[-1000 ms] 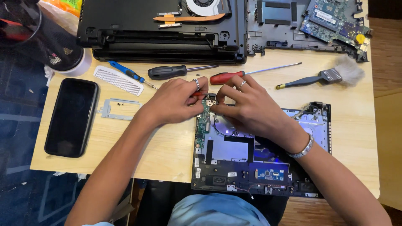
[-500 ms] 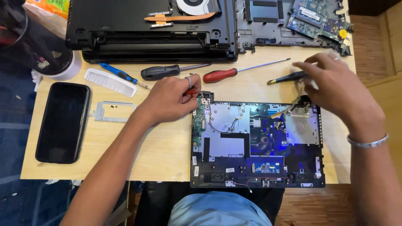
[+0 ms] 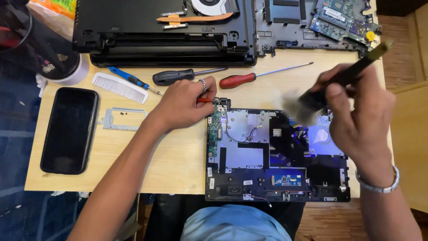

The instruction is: Cleaning the internal components of a laptop with a brush and positioning the motherboard.

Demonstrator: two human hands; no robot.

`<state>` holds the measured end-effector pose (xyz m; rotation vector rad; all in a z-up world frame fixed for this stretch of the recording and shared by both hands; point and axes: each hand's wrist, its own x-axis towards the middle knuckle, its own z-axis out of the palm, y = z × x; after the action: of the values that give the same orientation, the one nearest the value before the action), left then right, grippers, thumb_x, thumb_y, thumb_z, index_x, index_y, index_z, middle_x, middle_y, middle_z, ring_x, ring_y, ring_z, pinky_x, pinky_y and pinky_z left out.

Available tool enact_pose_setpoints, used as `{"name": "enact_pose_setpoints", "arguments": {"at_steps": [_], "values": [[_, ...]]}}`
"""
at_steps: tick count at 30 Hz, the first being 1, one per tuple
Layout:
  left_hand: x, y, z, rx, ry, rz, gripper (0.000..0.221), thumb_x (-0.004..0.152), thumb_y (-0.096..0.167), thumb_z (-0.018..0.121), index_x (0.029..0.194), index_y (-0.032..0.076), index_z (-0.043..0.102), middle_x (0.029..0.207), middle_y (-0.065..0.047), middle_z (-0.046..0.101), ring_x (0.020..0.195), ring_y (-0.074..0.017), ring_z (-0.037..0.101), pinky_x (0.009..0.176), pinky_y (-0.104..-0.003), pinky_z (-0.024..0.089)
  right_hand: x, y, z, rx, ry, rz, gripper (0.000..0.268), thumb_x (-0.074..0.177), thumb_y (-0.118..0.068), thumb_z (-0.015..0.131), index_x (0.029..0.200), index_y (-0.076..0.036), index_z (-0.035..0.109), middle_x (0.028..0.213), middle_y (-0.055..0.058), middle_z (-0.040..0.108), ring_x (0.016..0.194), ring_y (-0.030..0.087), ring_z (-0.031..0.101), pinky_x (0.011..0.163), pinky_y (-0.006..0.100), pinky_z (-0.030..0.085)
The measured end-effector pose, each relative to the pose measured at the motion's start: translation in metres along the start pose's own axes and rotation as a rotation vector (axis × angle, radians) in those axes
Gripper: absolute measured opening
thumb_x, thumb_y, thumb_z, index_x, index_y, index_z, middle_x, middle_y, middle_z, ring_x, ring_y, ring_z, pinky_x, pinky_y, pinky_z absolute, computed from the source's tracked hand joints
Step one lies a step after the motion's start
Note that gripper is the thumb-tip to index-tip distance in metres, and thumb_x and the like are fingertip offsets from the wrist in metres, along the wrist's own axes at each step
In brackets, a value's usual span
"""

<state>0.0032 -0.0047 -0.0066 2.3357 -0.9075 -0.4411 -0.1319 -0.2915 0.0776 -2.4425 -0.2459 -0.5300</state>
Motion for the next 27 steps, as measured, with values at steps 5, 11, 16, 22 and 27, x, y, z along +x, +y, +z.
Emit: {"name": "enact_pose_setpoints", "arguments": {"at_steps": [5, 11, 16, 22, 27], "values": [[-0.001, -0.001, -0.001, -0.029, 0.016, 0.007, 0.013, 0.079, 0.020, 0.059, 0.087, 0.020, 0.050, 0.059, 0.002, 0.048, 0.057, -0.0222, 0.045, 0.059, -0.039, 0.036, 0.009, -0.038, 0.037, 0.351, -0.510, -0.173, 0.034, 0.105, -0.030, 0.041, 0.112, -0.005, 0.063, 0.110, 0.008, 0.073, 0.096, 0.023, 0.076, 0.083, 0.036, 0.059], [-0.002, -0.003, 0.000, -0.039, 0.037, 0.028, 0.014, 0.077, 0.021, 0.059, 0.088, 0.020, 0.050, 0.059, 0.001, 0.051, 0.058, -0.0255, 0.048, 0.060, -0.041, 0.037, 0.037, -0.023, 0.070, 0.204, -0.550, -0.315, 0.017, 0.104, -0.008, 0.049, 0.120, -0.002, 0.051, 0.105, 0.015, 0.070, 0.078, 0.027, 0.069, 0.070, 0.038, 0.057], [0.001, -0.007, 0.001, -0.022, 0.056, 0.013, 0.019, 0.078, 0.027, 0.060, 0.091, 0.019, 0.049, 0.059, -0.002, 0.055, 0.063, -0.0347, 0.054, 0.061, -0.044, 0.039, 0.028, -0.030, 0.068, 0.172, -0.302, -0.530, 0.032, 0.096, 0.006, 0.062, 0.125, 0.003, 0.048, 0.111, 0.020, 0.069, 0.095, 0.030, 0.073, 0.080, 0.036, 0.064], [-0.002, -0.005, -0.004, -0.166, 0.074, 0.061, 0.014, 0.079, 0.016, 0.060, 0.087, 0.017, 0.049, 0.059, 0.000, 0.043, 0.058, -0.0219, 0.041, 0.060, -0.035, 0.035, 0.018, -0.041, 0.069, 0.665, -0.835, -0.363, 0.024, 0.104, -0.017, 0.047, 0.119, 0.001, 0.053, 0.117, 0.015, 0.072, 0.101, 0.029, 0.078, 0.088, 0.038, 0.065], [-0.001, -0.004, -0.004, -0.191, 0.071, 0.035, 0.011, 0.081, 0.015, 0.059, 0.087, 0.017, 0.050, 0.060, 0.002, 0.046, 0.059, -0.0191, 0.042, 0.062, -0.034, 0.037, 0.030, -0.014, 0.060, -0.089, -0.284, -0.561, 0.035, 0.094, 0.007, 0.063, 0.125, 0.004, 0.048, 0.124, 0.026, 0.069, 0.100, 0.038, 0.071, 0.081, 0.044, 0.062]]}}
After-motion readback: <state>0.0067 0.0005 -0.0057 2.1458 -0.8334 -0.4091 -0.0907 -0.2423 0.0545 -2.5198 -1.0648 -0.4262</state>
